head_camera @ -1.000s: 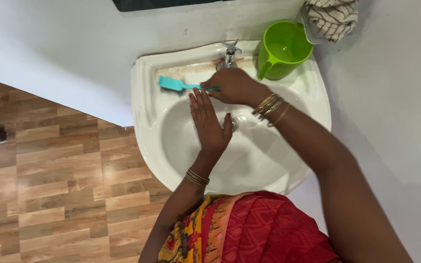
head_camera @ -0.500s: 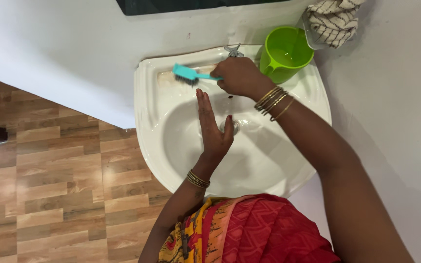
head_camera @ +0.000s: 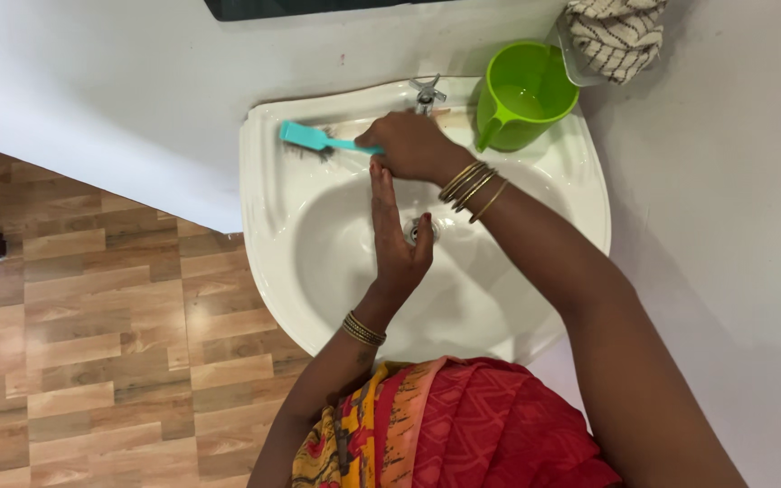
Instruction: The person cleans a white bathroom sink using a blue scrub brush. They scrub the basin, the faucet, and the surrounding counter area. A green plastic jug is moved aside to access the sink surface. The person also rinses their hands under the running tap.
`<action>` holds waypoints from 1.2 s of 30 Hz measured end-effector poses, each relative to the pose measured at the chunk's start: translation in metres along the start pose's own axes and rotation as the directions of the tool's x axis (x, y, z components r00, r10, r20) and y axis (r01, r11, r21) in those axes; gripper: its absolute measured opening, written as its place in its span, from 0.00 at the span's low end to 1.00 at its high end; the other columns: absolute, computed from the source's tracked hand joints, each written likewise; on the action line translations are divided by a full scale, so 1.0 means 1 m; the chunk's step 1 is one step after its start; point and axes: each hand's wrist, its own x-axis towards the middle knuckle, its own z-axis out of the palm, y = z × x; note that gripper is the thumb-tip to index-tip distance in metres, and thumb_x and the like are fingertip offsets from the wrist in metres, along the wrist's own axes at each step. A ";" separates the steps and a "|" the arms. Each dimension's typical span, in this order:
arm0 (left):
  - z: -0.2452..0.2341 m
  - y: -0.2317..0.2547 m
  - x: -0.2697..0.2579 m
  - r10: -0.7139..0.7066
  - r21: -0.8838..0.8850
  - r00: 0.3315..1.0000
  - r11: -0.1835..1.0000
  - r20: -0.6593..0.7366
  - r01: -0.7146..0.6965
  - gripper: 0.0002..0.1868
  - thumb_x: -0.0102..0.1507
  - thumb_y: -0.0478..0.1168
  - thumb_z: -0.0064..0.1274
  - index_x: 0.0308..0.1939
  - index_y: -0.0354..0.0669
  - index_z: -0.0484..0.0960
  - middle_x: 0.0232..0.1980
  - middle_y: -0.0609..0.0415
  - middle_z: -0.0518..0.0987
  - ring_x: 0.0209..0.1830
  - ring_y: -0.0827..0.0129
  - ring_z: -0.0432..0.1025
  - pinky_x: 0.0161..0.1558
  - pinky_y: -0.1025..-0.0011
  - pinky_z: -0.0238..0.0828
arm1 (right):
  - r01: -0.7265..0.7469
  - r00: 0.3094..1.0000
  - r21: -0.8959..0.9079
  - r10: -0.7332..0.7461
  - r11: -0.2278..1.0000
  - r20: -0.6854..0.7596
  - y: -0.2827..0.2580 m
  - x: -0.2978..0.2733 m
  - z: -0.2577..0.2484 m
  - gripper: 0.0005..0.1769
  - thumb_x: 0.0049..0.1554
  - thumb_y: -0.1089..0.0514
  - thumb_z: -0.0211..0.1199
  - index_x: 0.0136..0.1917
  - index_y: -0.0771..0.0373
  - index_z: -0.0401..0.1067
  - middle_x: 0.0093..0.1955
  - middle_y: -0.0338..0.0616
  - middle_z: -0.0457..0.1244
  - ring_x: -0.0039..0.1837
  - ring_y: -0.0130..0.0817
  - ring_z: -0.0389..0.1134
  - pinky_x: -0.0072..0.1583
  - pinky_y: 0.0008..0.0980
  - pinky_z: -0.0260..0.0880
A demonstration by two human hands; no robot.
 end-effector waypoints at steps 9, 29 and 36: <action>-0.002 0.000 0.000 -0.030 -0.002 1.000 1.000 -0.002 0.030 0.42 0.68 0.32 0.48 0.81 0.31 0.44 0.85 0.31 0.42 0.87 0.38 0.41 0.84 0.49 0.43 | 0.005 0.998 -0.010 -0.006 1.000 -0.068 0.019 0.002 0.003 0.22 0.52 0.59 0.65 0.60 0.52 0.80 0.47 0.48 0.70 0.51 0.49 0.71 0.50 0.48 0.70; -0.010 0.001 -0.003 -0.114 -0.131 0.991 0.986 -0.070 0.104 0.43 0.65 0.26 0.46 0.82 0.32 0.44 0.86 0.37 0.45 0.88 0.45 0.45 0.83 0.54 0.46 | 0.036 0.956 0.180 0.019 0.983 -0.293 0.002 -0.031 0.062 0.25 0.58 0.51 0.63 0.69 0.49 0.72 0.42 0.49 0.65 0.42 0.49 0.70 0.43 0.47 0.68; -0.006 0.003 0.000 -0.068 -0.132 0.995 0.990 -0.071 0.058 0.38 0.66 0.24 0.40 0.81 0.33 0.52 0.86 0.37 0.50 0.88 0.45 0.47 0.85 0.55 0.48 | -0.239 0.922 0.212 0.290 0.947 -0.257 -0.012 -0.053 0.075 0.26 0.60 0.53 0.59 0.71 0.48 0.71 0.41 0.52 0.63 0.39 0.50 0.69 0.42 0.47 0.67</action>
